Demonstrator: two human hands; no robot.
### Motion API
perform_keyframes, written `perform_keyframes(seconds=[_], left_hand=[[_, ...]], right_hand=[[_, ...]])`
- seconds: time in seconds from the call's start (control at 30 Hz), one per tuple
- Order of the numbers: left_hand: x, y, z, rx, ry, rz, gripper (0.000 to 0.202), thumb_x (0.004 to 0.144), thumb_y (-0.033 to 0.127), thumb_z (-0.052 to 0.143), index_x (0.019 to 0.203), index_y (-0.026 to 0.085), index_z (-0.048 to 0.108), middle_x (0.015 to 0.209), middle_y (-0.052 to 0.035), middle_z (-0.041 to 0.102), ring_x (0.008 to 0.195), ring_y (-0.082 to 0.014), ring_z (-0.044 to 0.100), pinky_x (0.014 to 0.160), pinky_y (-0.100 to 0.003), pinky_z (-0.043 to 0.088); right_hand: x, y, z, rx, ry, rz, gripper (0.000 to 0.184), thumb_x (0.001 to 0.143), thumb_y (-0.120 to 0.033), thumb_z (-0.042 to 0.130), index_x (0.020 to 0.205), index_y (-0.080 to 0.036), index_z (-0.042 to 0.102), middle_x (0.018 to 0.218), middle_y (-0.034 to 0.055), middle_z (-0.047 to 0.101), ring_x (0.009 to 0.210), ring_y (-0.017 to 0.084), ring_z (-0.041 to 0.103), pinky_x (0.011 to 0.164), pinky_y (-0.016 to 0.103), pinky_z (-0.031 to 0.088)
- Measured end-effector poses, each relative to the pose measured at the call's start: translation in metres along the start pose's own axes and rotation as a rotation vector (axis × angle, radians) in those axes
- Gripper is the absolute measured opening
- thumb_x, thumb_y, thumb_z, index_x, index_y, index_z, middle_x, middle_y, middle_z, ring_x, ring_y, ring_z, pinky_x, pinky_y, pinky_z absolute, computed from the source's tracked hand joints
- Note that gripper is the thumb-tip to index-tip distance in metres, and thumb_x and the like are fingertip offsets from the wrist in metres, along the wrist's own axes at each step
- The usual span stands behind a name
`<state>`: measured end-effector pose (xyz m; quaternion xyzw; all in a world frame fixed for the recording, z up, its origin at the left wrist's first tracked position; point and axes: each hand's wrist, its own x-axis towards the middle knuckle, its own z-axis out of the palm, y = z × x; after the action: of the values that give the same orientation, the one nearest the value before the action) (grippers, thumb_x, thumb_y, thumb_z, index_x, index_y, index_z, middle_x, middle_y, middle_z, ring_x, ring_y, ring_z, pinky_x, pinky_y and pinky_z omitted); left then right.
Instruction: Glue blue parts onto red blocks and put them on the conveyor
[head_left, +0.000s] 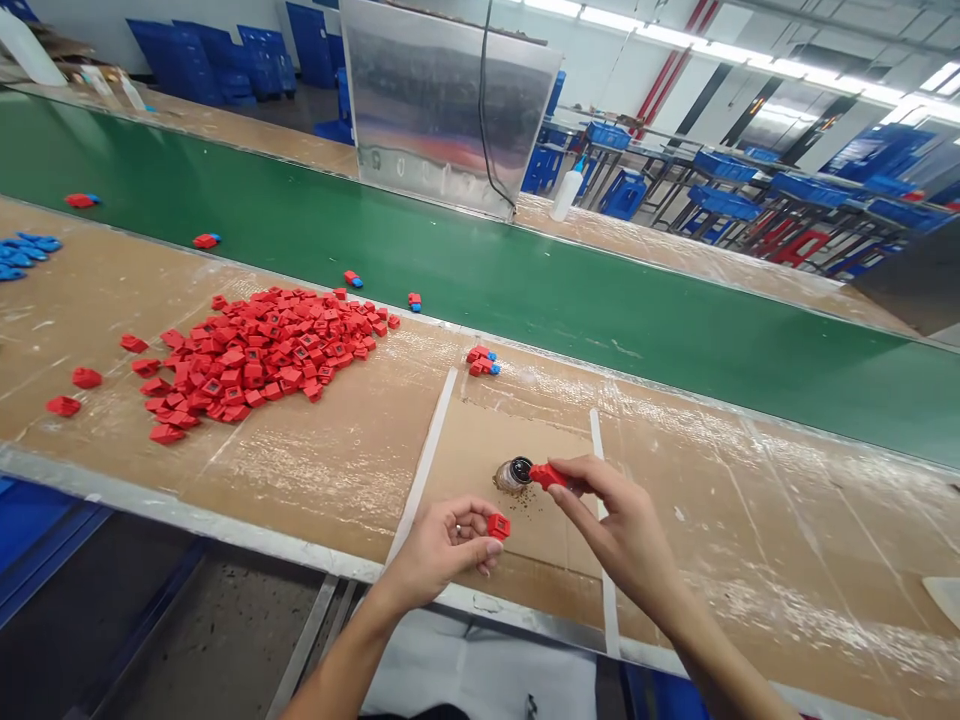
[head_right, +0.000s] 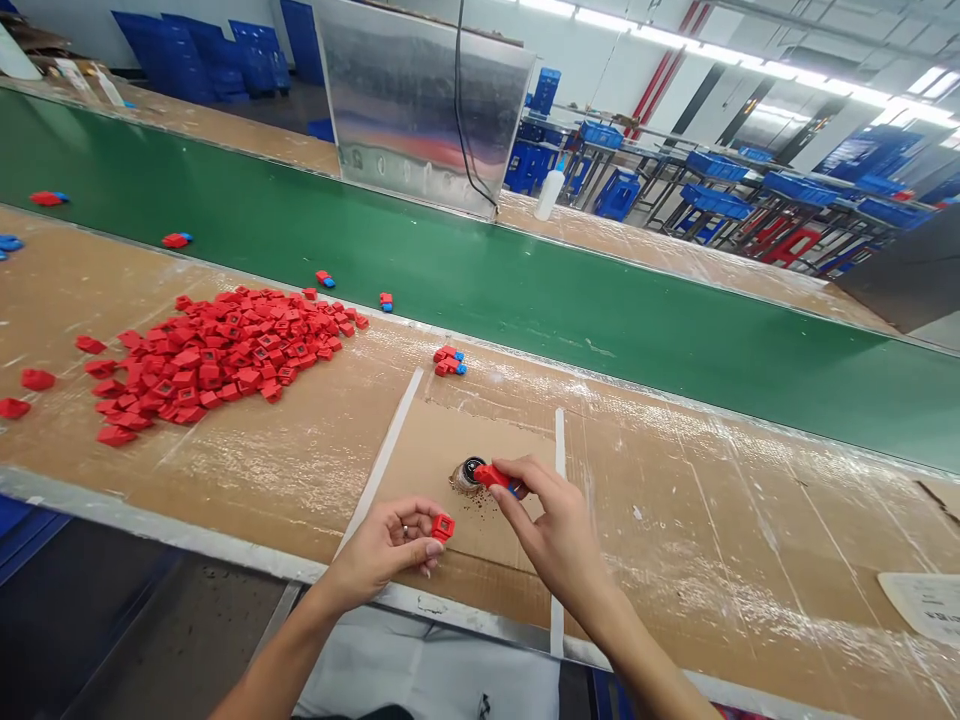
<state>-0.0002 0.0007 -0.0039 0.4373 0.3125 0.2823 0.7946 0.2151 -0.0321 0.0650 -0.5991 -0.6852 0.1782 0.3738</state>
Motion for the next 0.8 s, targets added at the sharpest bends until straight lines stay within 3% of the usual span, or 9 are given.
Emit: perform_keyframes(seconds=[0.23, 0.5, 0.8], left_hand=[[-0.003, 0.005, 0.001, -0.007, -0.056, -0.012, 0.028, 0.08, 0.031, 0.073, 0.101, 0.014, 0.066, 0.072, -0.0002, 0.064, 0.06, -0.0097, 0.06, 0.061, -0.022, 0.05], [-0.001, 0.004, 0.0, 0.006, -0.054, -0.011, 0.029, 0.078, 0.032, 0.074, 0.099, 0.013, 0.066, 0.071, -0.0017, 0.064, 0.062, -0.0119, 0.061, 0.062, -0.024, 0.05], [-0.007, 0.014, 0.003, 0.218, -0.083, -0.023, 0.02, 0.087, 0.028, 0.059, 0.098, 0.014, 0.068, 0.07, 0.0004, 0.057, 0.057, -0.0084, 0.051, 0.055, -0.019, 0.042]], right_hand=[[-0.027, -0.014, 0.017, 0.134, -0.097, 0.043, 0.018, 0.097, -0.032, 0.056, 0.108, -0.021, 0.065, 0.094, 0.0068, 0.067, 0.081, 0.019, 0.062, 0.072, 0.031, 0.051], [-0.032, -0.012, 0.026, 0.174, -0.106, 0.041, 0.016, 0.096, -0.031, 0.057, 0.105, -0.02, 0.065, 0.092, 0.0066, 0.066, 0.079, 0.019, 0.061, 0.071, 0.03, 0.051], [-0.047, -0.011, 0.042, 0.183, -0.196, 0.045, 0.018, 0.1, -0.024, 0.045, 0.096, -0.022, 0.062, 0.086, 0.0052, 0.056, 0.078, 0.019, 0.057, 0.081, 0.033, 0.049]])
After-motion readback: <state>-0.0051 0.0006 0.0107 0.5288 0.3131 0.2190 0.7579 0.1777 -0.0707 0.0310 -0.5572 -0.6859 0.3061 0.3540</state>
